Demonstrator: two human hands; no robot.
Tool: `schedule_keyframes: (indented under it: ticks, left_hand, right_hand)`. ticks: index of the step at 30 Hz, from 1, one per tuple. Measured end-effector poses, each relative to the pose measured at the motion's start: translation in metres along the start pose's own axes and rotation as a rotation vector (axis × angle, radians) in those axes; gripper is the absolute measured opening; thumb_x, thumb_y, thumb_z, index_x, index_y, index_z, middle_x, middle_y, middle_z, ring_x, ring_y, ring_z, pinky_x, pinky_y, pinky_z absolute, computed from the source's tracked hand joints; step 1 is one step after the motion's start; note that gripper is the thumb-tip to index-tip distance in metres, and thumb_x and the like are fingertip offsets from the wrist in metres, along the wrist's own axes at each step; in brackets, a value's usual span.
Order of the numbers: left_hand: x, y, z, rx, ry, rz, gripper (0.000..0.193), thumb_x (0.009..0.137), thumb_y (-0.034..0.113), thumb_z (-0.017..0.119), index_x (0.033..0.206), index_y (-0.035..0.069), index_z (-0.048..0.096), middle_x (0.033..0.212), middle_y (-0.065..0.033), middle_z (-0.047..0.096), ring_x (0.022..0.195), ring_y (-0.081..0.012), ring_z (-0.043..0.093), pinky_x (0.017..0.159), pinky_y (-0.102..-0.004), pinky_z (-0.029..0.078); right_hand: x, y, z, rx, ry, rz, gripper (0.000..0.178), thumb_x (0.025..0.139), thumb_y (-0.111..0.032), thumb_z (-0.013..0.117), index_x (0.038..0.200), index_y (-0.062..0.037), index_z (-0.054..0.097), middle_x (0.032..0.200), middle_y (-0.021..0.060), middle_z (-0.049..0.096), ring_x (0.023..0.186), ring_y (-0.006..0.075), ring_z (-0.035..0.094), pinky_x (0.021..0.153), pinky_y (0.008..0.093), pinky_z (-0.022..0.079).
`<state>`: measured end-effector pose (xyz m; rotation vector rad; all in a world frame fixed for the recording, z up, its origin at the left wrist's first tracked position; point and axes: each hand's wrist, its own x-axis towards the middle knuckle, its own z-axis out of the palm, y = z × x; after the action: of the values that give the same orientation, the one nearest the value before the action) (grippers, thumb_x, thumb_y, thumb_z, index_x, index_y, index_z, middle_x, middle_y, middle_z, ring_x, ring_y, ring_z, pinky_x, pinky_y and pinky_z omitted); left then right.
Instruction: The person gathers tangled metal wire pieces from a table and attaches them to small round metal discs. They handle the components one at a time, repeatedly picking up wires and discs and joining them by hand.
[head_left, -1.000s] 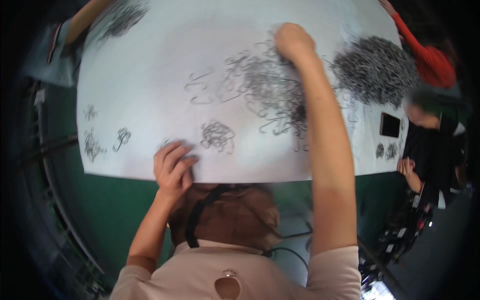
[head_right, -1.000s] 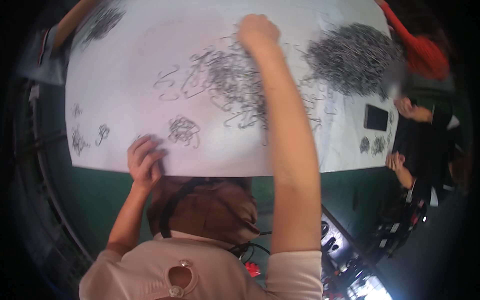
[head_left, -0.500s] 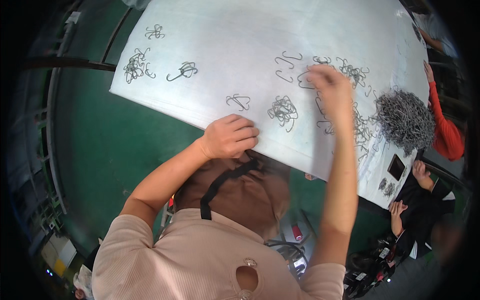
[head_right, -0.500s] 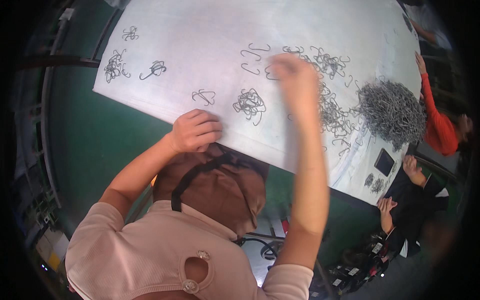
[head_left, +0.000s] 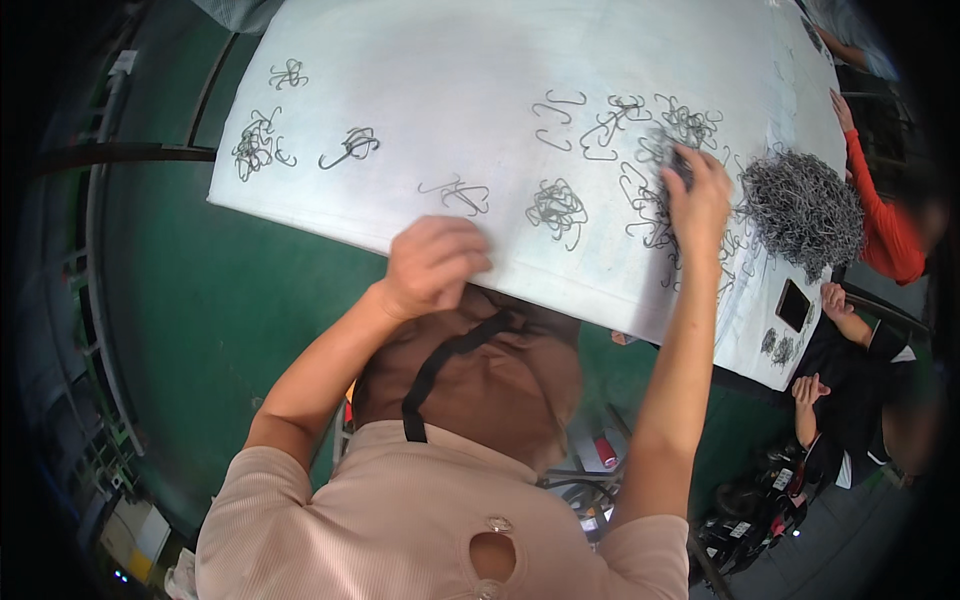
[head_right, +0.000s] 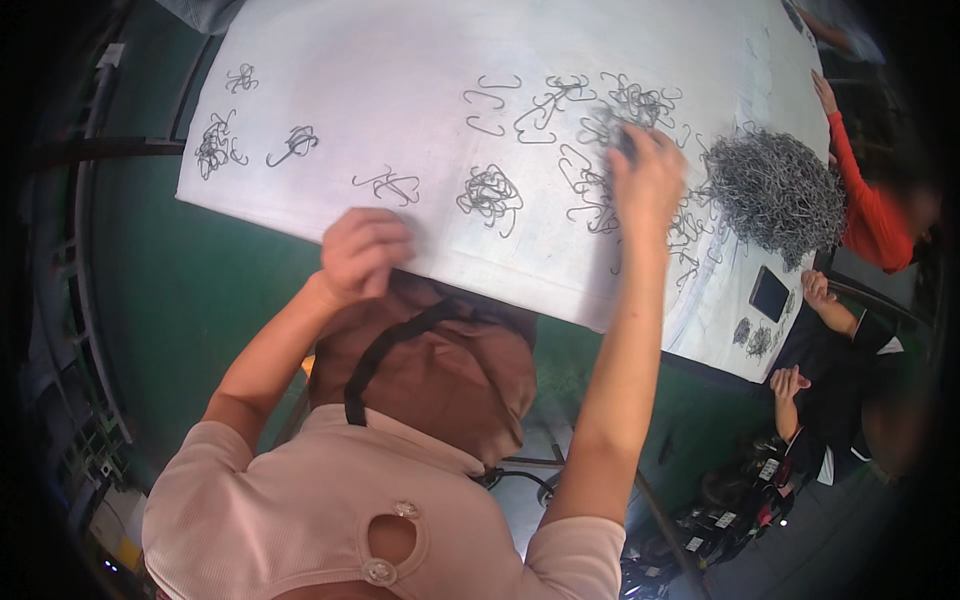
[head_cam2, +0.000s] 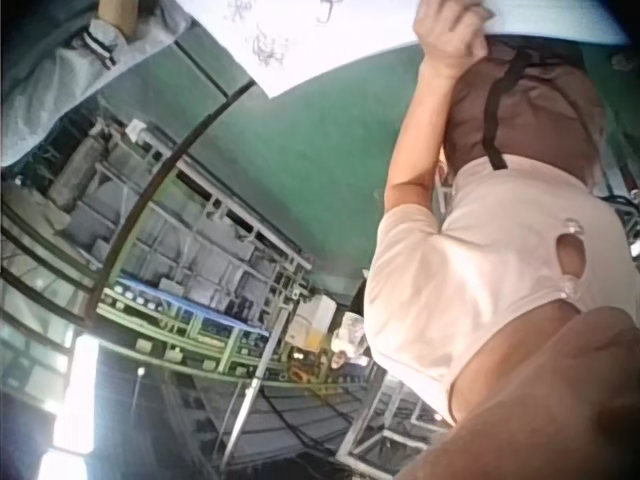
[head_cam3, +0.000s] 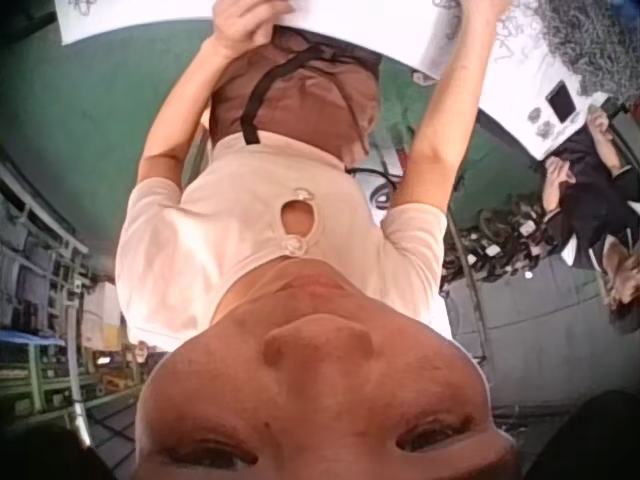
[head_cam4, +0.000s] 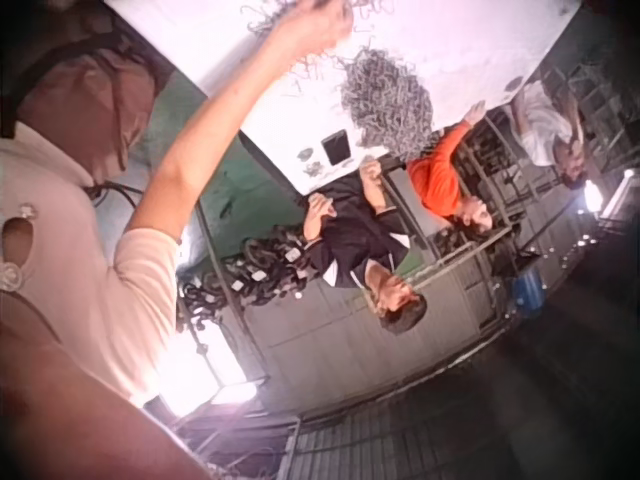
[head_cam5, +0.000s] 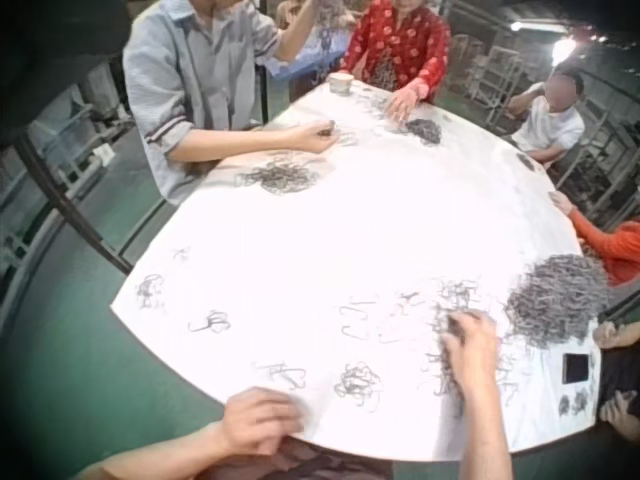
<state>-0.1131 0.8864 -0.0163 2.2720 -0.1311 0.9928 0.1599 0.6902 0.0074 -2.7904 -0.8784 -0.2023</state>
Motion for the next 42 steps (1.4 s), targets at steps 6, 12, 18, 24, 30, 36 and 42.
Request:
schedule_keyframes:
  ticks: [6, 12, 18, 24, 30, 36, 42]
  left_hand:
    - [-0.013, -0.018, -0.016, 0.122, 0.232, -0.38, 0.03, 0.062, -0.014, 0.049, 0.082, 0.002, 0.065, 0.088, -0.0096, 0.063, 0.084, -0.0265, 0.058, 0.074, -0.0327, 0.048]
    - [-0.01, -0.016, -0.012, 0.126, 0.247, -0.365, 0.032, 0.063, -0.017, 0.048, 0.084, 0.001, 0.064, 0.091, -0.0106, 0.062, 0.086, -0.0265, 0.057, 0.074, -0.0334, 0.047]
    - [-0.008, -0.017, -0.01, 0.119, 0.208, -0.383, 0.03, 0.068, -0.016, 0.048, 0.086, 0.001, 0.064, 0.093, -0.0125, 0.062, 0.089, -0.0274, 0.058, 0.078, -0.0337, 0.048]
    - [-0.031, -0.024, -0.01, 0.066, 0.135, -0.431, 0.03, 0.078, -0.018, 0.042, 0.092, -0.003, 0.063, 0.105, -0.0154, 0.057, 0.097, -0.0239, 0.057, 0.079, -0.0281, 0.05]
    - [-0.019, -0.019, -0.003, 0.272, -0.037, -0.324, 0.029, 0.08, -0.017, 0.042, 0.095, -0.003, 0.062, 0.108, -0.0157, 0.058, 0.1, -0.0263, 0.057, 0.084, -0.0327, 0.049]
    - [-0.019, -0.024, 0.0, 0.305, -0.03, -0.34, 0.03, 0.08, -0.016, 0.042, 0.097, -0.002, 0.063, 0.108, -0.0163, 0.059, 0.102, -0.0277, 0.056, 0.086, -0.0354, 0.048]
    - [-0.022, -0.026, -0.006, 0.395, 0.002, -0.32, 0.027, 0.081, -0.012, 0.046, 0.1, -0.001, 0.063, 0.109, -0.0174, 0.058, 0.105, -0.03, 0.055, 0.092, -0.0375, 0.044]
  right_hand:
    - [-0.026, -0.082, -0.009, 0.436, -0.092, -0.199, 0.019, 0.077, -0.011, 0.069, 0.097, -0.0095, 0.067, 0.099, 0.0091, 0.063, 0.097, 0.0287, 0.059, 0.084, 0.0418, 0.046]
    - [-0.045, -0.168, 0.02, 0.347, -0.235, -0.54, 0.01, 0.078, -0.013, 0.068, 0.081, -0.0074, 0.061, 0.08, 0.0068, 0.058, 0.081, 0.0251, 0.057, 0.069, 0.04, 0.043]
    - [-0.051, -0.159, 0.023, 0.315, -0.147, -0.519, 0.012, 0.082, -0.012, 0.066, 0.084, -0.0069, 0.055, 0.079, 0.0074, 0.057, 0.081, 0.0255, 0.058, 0.067, 0.0417, 0.043]
    - [-0.066, -0.023, -0.04, 0.623, 0.052, 0.066, 0.007, 0.083, -0.006, 0.066, 0.088, -0.0027, 0.063, 0.083, 0.0093, 0.066, 0.076, 0.0206, 0.064, 0.07, 0.031, 0.05]
    - [-0.155, 0.24, -0.077, 0.388, 0.43, 0.751, 0.016, 0.083, -0.011, 0.07, 0.096, -0.0016, 0.069, 0.08, 0.0035, 0.069, 0.068, 0.0094, 0.064, 0.059, 0.0221, 0.047]
    - [-0.204, 0.369, -0.099, 0.462, 0.636, 1.138, 0.022, 0.08, -0.016, 0.073, 0.096, -0.0025, 0.071, 0.08, 0.0069, 0.07, 0.07, 0.015, 0.067, 0.066, 0.0274, 0.052]
    - [-0.196, 0.381, -0.089, -0.063, 0.469, 0.922, 0.036, 0.082, -0.03, 0.069, 0.111, -0.0087, 0.066, 0.104, 0.0088, 0.069, 0.096, 0.0247, 0.065, 0.088, 0.0355, 0.048]
